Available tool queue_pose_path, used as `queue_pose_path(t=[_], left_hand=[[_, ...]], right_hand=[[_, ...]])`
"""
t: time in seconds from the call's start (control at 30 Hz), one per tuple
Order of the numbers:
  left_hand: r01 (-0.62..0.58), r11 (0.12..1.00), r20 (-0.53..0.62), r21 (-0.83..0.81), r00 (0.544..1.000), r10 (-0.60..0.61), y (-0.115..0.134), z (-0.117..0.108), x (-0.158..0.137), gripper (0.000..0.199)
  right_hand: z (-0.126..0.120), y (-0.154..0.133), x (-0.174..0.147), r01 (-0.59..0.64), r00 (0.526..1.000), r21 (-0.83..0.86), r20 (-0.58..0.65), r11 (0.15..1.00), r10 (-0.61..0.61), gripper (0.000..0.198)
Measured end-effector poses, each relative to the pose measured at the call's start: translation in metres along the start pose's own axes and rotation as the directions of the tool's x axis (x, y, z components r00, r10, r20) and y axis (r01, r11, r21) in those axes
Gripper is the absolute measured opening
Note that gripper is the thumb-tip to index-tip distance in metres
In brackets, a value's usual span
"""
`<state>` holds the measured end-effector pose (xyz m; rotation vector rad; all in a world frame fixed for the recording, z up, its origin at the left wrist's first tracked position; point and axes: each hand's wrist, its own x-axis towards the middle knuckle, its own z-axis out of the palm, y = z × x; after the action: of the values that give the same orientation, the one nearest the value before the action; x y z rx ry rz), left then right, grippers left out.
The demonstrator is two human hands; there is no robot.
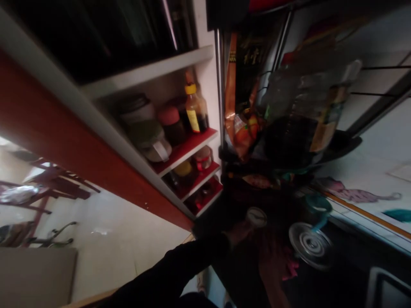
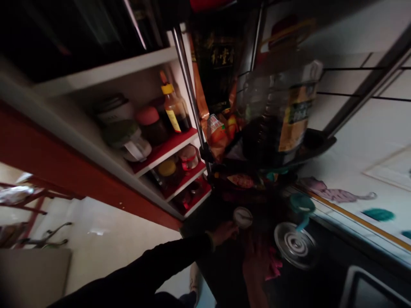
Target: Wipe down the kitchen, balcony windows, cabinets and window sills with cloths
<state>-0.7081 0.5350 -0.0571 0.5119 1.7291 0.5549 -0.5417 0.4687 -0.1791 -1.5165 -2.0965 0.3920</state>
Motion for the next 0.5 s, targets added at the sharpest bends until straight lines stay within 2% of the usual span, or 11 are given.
queue_pose_path(t=[0.17,0.27,0.33,0.43,0.5], left_hand=[[-0.033,0.994,-0.047,-0.101,0.998,0.028,-0.002,-0.007,-0.004,0.053],[-0.076,0.992,-0.107,-0.105,0.992,0.064,-0.008,-0.021,-0.020,0.055],[-0.099,0.991,-0.150,-0.089,0.985,0.085,-0.016,-0.035,-0.038,0.056],[-0.112,0.990,-0.209,-0.090,0.974,0.091,-0.032,-0.056,-0.072,0.055],[-0.120,0.987,-0.250,-0.109,0.964,0.090,-0.044,-0.068,-0.094,0.055]], right_hand=[[0.017,0.023,0.047,0.101,0.994,0.056,-0.044,0.993,-0.099,0.080],[0.022,0.033,0.059,0.181,0.983,0.086,-0.027,0.980,-0.180,0.087],[0.024,0.038,0.066,0.230,0.973,0.097,-0.019,0.968,-0.229,0.083],[0.021,0.029,0.068,0.173,0.985,0.095,-0.014,0.980,-0.172,0.064],[0.012,0.009,0.056,0.091,0.996,0.099,0.000,0.991,-0.092,0.054]])
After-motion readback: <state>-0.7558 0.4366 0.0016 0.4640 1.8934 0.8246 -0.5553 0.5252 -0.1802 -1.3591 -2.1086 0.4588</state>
